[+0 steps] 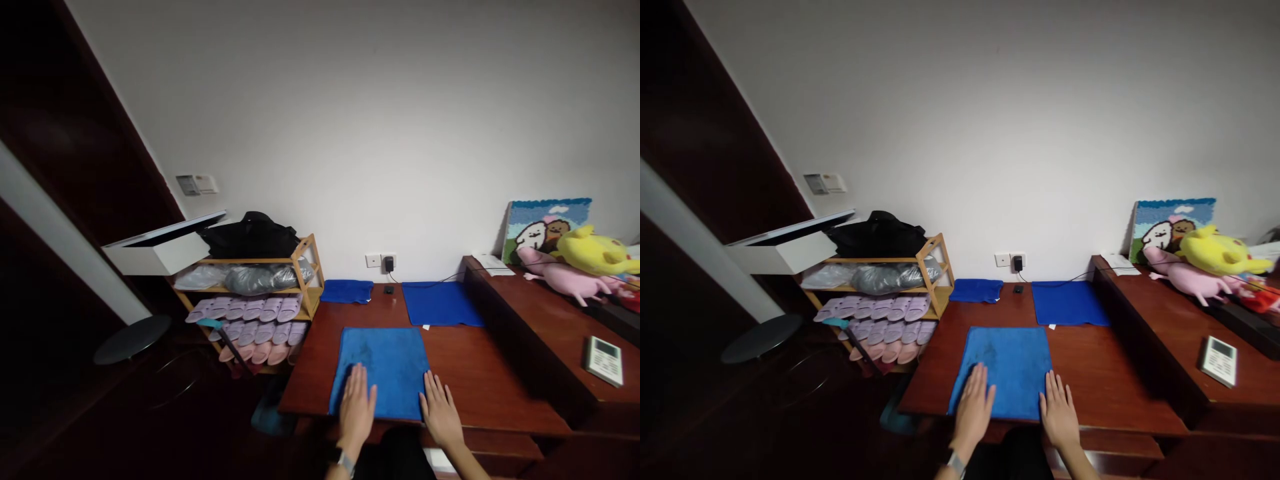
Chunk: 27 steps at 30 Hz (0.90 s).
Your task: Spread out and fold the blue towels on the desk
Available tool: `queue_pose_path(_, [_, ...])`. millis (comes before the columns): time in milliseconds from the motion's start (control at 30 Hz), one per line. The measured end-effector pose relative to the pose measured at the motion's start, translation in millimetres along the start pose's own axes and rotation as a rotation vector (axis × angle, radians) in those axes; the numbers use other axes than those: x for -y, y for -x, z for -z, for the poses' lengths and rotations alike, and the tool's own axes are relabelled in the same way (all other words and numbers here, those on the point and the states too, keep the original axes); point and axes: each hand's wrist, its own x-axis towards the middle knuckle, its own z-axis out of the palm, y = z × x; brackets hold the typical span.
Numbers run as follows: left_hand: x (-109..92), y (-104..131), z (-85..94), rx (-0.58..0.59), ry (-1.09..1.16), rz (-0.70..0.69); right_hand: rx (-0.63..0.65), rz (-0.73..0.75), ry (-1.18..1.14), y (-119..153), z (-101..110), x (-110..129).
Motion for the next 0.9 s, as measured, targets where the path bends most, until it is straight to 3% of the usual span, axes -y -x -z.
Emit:
queue_pose_path(67, [-48,-19,-9.3,0.129,0.098,-0.189,-0.002,0.026,0.009,2,-3,-2])
queue_pose_path(167, [-105,-36,-33.9,0.288,0.220,-0.327,0.007,0.078,0.016,5,-9,-6])
queue_pose_path(267, [-120,-38,-56.4,0.360,0.284,-0.292,-0.008,0.115,0.050,6,-20,-12])
queue_pose_path(367, [-91,-36,-58.3,0.335,0.281,-0.204,-0.033,0.159,0.099,6,-30,-17])
queue_pose_path(567, [37,-40,-14.9,0.226,-0.055,0.099,-0.030,0.130,0.131,8,-30,-13])
queue_pose_path(667, [84,-38,-9.8,0.201,-0.139,0.099,0.052,0.036,0.141,0,-17,-3])
queue_pose_path(767, [102,-35,-20.3,0.163,-0.178,0.053,0.092,-0.037,0.118,-22,5,9])
queue_pose_path(900, [107,-34,-29.7,0.141,-0.200,0.035,0.166,-0.078,0.074,-61,29,17])
